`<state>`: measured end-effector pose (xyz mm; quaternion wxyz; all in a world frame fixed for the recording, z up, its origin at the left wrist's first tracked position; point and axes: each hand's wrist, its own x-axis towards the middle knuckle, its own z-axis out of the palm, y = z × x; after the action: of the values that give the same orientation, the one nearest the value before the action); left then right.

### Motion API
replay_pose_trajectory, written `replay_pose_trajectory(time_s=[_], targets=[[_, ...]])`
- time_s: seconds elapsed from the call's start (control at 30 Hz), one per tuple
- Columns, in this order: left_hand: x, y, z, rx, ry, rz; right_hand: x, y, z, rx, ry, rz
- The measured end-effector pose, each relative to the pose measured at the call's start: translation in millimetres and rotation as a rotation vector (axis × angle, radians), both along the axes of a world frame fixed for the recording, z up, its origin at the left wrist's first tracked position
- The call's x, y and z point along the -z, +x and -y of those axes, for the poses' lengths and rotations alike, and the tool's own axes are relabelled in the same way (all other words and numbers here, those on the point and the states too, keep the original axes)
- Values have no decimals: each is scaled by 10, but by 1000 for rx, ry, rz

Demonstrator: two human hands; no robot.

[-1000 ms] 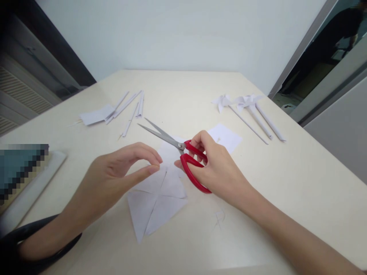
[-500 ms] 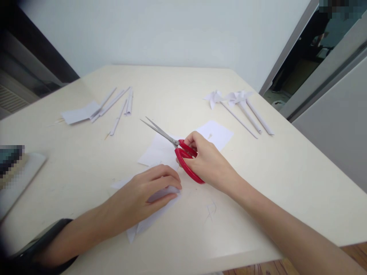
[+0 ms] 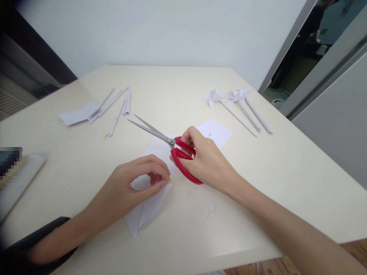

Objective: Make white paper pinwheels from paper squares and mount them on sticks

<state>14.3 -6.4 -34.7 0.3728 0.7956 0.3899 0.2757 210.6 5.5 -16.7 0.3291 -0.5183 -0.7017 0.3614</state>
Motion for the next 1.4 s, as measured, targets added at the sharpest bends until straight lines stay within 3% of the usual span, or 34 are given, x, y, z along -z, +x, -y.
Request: replay_pose_trajectory(time_s=[0.17, 0.27, 0.53, 1.07, 1.17, 1.27, 1.4], targets=[[-98, -122, -42, -289, -123, 374, -59, -29, 75, 11, 84, 52], [-87, -136, -32, -357, -194, 498, -19, -63, 115, 4, 146, 120], [-86, -105, 16, -335, -262, 538, 99, -146, 159, -37, 189, 225], [-68, -75, 47, -287, -339, 584, 115, -166, 199, 18, 192, 277], [-54, -53, 57, -290, -349, 625, 95, -160, 217, 18, 95, 228], [-55, -43, 65, -311, -344, 618, 39, -163, 210, -21, -74, 37], [-91, -56, 60, -344, -234, 567, -26, -144, 148, -40, -229, -196]])
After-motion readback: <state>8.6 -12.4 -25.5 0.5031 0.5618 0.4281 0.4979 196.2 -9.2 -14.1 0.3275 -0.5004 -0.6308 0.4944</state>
